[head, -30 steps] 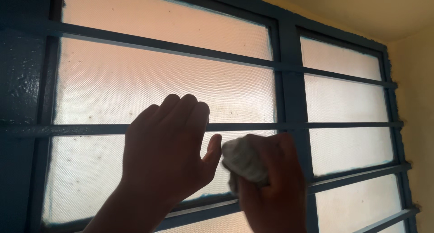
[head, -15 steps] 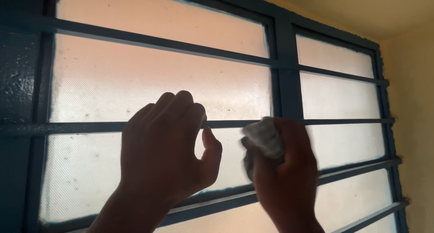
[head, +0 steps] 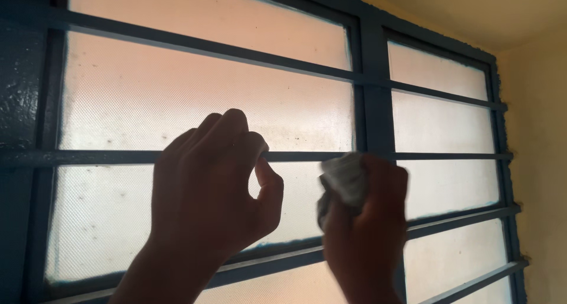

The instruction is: The person wipes the blue metal horizontal and vertical bars of a window frame using a small grey cloth held in the right hand.

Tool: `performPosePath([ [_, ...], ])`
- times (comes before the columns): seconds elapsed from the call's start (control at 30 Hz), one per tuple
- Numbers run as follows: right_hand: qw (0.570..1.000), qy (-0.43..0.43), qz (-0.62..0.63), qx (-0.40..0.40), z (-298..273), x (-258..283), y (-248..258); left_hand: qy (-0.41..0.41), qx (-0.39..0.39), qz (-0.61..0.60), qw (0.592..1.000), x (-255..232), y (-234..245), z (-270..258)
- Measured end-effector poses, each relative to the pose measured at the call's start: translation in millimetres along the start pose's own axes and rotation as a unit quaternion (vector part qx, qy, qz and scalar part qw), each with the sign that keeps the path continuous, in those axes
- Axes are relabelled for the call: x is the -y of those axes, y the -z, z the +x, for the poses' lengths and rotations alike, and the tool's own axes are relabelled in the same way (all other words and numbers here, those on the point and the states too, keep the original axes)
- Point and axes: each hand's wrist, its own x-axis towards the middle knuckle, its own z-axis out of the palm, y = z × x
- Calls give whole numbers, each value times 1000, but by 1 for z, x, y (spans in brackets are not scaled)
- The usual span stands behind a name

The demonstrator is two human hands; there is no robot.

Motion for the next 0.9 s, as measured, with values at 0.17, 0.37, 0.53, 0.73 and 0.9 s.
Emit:
performPosePath([
  [0.17,981,145,75,102,-12,3,1,11,6,6,1000,-4,3,2],
  [0.37,996,82,6,-37,1,-14,3,18,22,35,999,-8,3,4],
  [0.53,975,184,95,79,-8,-15,10,13,-3,29,999,-15,3,6],
  [0.73,994,104,22,30,7,-26,17,31,-17,42,998,-27,0,8],
  [0.9,996,77,42,28,0,-28,23,57,-27,76,995,-41,-4,11],
])
